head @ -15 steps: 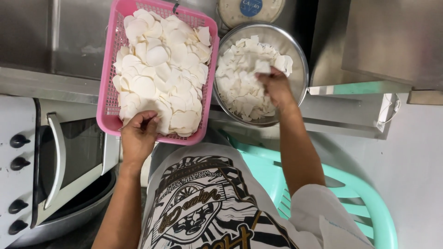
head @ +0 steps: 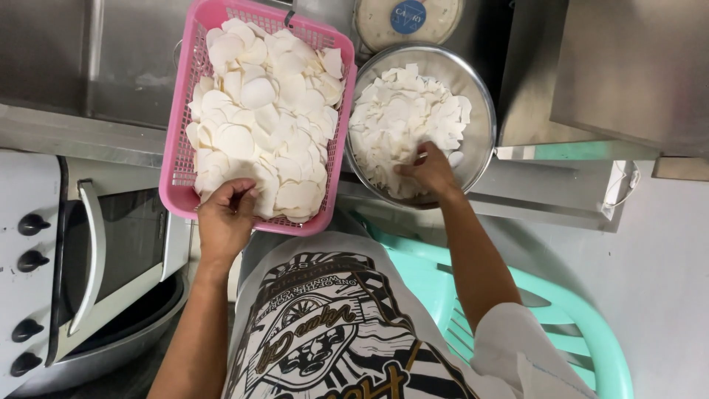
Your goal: Sorting thin fruit slices into a bowl on a scale and then frying them in a deep fryer.
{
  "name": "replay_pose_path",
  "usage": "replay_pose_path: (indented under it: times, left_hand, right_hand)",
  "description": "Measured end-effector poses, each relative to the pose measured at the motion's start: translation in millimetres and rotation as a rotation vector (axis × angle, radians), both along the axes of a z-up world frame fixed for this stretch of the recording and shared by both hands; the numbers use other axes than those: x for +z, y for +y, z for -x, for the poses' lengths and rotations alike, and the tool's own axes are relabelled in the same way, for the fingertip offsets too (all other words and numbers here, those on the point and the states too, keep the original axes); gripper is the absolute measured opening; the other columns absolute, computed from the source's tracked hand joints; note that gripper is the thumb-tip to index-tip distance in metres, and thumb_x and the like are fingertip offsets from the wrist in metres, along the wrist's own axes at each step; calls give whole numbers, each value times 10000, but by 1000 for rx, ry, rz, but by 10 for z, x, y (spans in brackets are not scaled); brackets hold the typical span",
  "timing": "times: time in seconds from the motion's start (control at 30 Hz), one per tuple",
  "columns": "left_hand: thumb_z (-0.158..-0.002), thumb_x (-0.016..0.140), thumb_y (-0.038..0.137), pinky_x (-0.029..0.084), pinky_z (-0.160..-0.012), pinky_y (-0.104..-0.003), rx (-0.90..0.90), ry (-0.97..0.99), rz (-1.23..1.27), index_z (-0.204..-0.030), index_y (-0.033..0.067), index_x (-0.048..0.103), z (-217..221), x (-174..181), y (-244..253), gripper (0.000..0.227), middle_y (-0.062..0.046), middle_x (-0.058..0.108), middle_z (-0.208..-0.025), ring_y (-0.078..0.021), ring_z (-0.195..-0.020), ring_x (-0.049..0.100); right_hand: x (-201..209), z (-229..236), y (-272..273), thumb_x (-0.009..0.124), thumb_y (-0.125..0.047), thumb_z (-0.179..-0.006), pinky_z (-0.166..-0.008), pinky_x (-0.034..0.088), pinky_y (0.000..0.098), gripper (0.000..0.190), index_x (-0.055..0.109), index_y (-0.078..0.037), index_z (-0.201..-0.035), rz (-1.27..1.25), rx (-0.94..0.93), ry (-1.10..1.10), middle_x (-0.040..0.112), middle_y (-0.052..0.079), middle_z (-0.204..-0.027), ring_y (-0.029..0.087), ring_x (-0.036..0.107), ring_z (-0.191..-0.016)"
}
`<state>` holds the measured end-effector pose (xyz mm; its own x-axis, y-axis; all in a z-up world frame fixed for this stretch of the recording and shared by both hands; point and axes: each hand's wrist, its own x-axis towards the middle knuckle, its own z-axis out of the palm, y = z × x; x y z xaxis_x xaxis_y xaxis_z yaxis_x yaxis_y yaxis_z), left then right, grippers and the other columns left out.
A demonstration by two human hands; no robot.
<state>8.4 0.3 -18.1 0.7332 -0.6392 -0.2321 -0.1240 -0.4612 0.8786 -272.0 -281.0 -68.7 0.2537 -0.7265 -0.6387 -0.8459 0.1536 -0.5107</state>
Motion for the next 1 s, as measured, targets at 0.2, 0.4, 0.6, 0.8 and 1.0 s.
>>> replay_pose_path:
  times: [0.2,0.4,0.6,0.8,1.0]
  left_hand:
    - [-958,739,67,592,-820,-344,0,10,-8,-1095,62,775,35,107,-6,142,-147,765,-955,-237,-912,744]
    - [-951,741,35,591,-818,-359,16,8,29,-1087,31,773,64,105,-3,140,-180,758,-945,-243,-897,735]
    - [-946,747,46,600,-790,-365,-1,-45,24,-1075,44,782,38,18,-2,134,-166,762,-932,-275,-892,749]
    - [-928,774,66,606,-763,-382,-6,-111,5,-1049,66,797,33,-72,-5,124,-156,770,-924,-301,-892,755]
    - [-916,771,80,606,-744,-405,-30,-183,-2,-1041,72,797,54,-112,17,127,-156,768,-902,-331,-879,752]
  right_hand:
    - [634,-282,163,813,-195,-824,-475,465,245,429,700,1,-1189,-120,-191,-283,538,65,-902,130,508,-609]
    - [-335,302,-602,800,-303,-917,-640,590,358,198,785,-151,-1044,322,-146,-150,716,147,-1026,228,731,-838]
    - [-127,322,-414,799,-240,-881,-881,556,479,298,751,-163,-1165,552,138,27,740,90,-1059,341,709,-1046]
    - [70,-297,61,658,-282,-963,-1032,535,557,417,657,-114,-1345,528,499,-46,556,112,-1464,423,641,-1198]
    - [367,-886,150,499,-453,-1057,-980,541,581,525,508,-210,-1522,474,826,375,249,203,-1684,412,641,-1254]
